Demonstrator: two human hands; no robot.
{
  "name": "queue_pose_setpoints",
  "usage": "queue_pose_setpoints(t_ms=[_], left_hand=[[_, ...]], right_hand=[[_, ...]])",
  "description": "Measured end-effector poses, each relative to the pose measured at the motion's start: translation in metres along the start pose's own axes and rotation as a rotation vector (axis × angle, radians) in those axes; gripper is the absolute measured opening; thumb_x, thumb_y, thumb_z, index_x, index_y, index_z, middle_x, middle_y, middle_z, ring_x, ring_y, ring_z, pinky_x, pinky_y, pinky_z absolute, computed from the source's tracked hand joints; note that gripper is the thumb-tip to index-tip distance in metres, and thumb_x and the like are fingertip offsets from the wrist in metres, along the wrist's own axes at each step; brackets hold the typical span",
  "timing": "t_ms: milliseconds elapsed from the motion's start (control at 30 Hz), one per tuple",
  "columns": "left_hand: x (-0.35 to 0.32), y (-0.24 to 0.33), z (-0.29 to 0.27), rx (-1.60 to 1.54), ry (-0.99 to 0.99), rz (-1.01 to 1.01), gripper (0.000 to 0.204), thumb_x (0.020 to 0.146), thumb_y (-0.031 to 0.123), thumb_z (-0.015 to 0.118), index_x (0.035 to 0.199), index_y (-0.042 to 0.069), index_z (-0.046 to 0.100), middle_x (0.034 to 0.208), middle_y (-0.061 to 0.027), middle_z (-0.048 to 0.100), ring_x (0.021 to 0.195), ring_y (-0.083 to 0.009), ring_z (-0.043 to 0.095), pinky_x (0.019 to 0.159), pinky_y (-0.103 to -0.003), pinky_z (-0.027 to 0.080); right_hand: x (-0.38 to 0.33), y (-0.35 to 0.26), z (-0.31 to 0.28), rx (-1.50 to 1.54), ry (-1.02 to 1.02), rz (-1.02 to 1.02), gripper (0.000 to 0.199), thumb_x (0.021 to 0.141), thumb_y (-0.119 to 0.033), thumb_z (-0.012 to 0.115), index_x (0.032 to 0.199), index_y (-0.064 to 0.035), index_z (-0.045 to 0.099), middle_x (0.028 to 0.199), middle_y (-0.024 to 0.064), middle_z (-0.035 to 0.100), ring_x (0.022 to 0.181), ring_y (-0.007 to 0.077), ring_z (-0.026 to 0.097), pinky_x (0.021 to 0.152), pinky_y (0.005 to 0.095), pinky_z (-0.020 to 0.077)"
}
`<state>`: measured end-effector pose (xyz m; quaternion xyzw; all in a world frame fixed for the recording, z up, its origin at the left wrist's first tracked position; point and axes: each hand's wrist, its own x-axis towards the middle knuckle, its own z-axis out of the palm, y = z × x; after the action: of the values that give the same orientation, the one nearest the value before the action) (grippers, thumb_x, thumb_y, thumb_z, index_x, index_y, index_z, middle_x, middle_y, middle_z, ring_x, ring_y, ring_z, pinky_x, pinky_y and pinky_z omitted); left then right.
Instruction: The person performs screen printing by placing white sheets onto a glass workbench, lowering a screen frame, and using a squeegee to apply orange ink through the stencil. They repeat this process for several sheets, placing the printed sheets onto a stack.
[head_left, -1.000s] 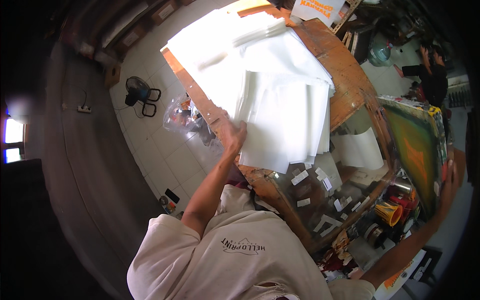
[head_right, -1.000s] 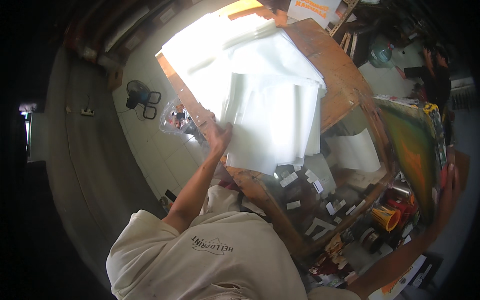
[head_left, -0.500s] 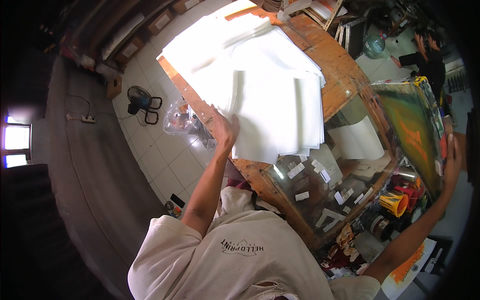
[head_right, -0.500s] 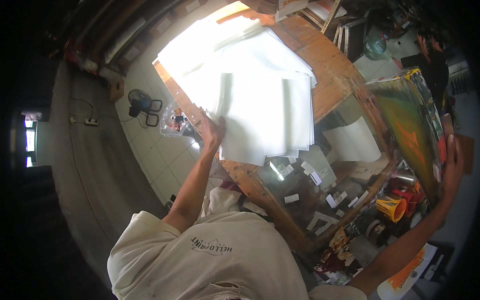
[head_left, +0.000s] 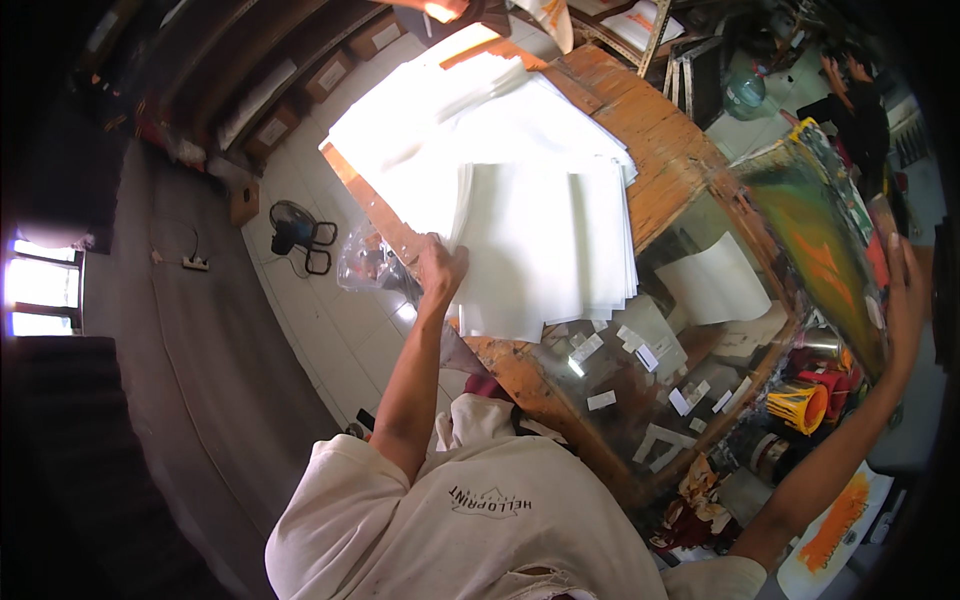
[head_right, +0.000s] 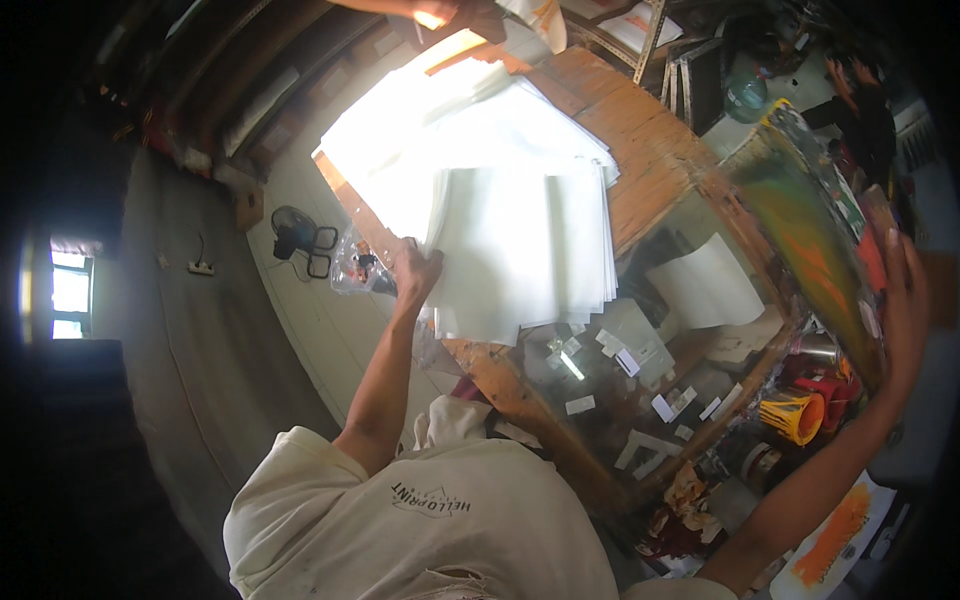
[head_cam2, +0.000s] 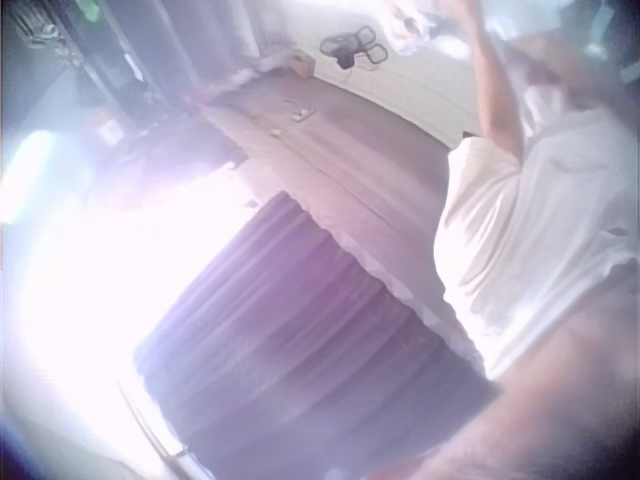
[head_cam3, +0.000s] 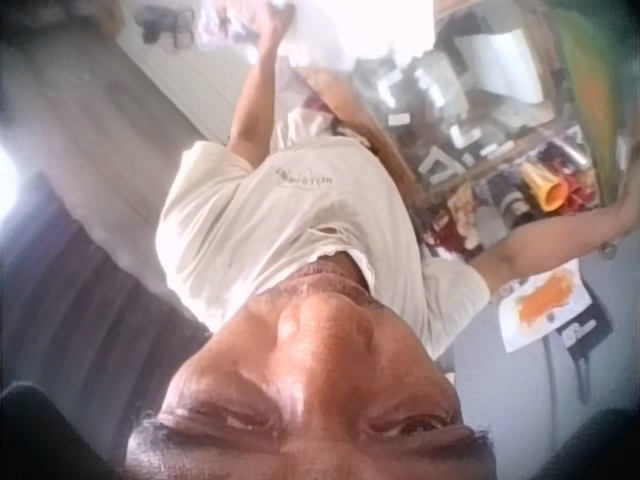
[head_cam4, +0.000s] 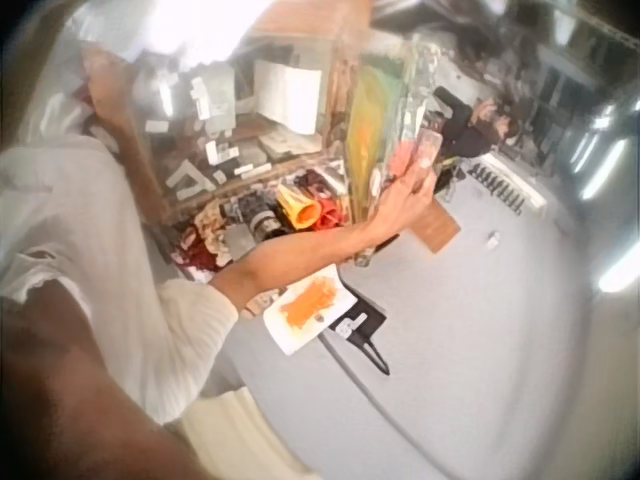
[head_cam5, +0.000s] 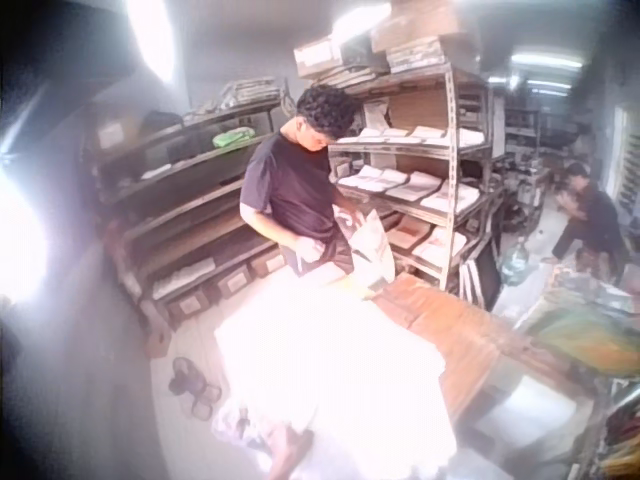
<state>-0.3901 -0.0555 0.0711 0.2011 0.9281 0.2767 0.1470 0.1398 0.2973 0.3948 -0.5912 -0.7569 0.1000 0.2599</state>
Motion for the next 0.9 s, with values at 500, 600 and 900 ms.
queue_pose_setpoints(t_ms=[500, 600, 900], left_hand=[[0.031, 0.267, -0.238, -0.002, -0.519, 0.518, 0.042, 0.077, 0.010, 0.077, 0.117, -0.002, 0.070, 0.096, -0.0083, 0.074, 0.081, -0.0149, 0.071, 0.080, -0.031, 0.056], [0.016, 0.293, -0.251, 0.155, -0.433, 0.517, 0.042, 0.075, 0.009, 0.072, 0.115, -0.004, 0.069, 0.094, -0.0089, 0.074, 0.082, -0.0169, 0.071, 0.083, -0.031, 0.055], [0.065, 0.305, -0.267, 0.404, -0.238, 0.752, 0.040, 0.071, 0.008, 0.070, 0.108, -0.007, 0.069, 0.088, -0.0132, 0.072, 0.082, -0.0194, 0.071, 0.082, -0.034, 0.054]], right_hand=[[-0.011, -0.036, -0.010, -0.106, 0.019, -0.122, 0.069, 0.096, -0.067, 0.050, 0.117, -0.0040, 0.068, 0.076, 0.0094, 0.065, 0.062, 0.0199, 0.059, 0.067, 0.0366, 0.0477], [-0.001, -0.027, 0.008, -0.092, -0.008, -0.170, 0.069, 0.096, -0.067, 0.049, 0.116, -0.0051, 0.069, 0.072, 0.0096, 0.064, 0.063, 0.0223, 0.061, 0.069, 0.0387, 0.0487], [-0.009, -0.039, 0.002, -0.056, -0.024, -0.144, 0.065, 0.098, -0.066, 0.048, 0.108, -0.0052, 0.069, 0.064, 0.0105, 0.058, 0.063, 0.0232, 0.061, 0.068, 0.0408, 0.0480]])
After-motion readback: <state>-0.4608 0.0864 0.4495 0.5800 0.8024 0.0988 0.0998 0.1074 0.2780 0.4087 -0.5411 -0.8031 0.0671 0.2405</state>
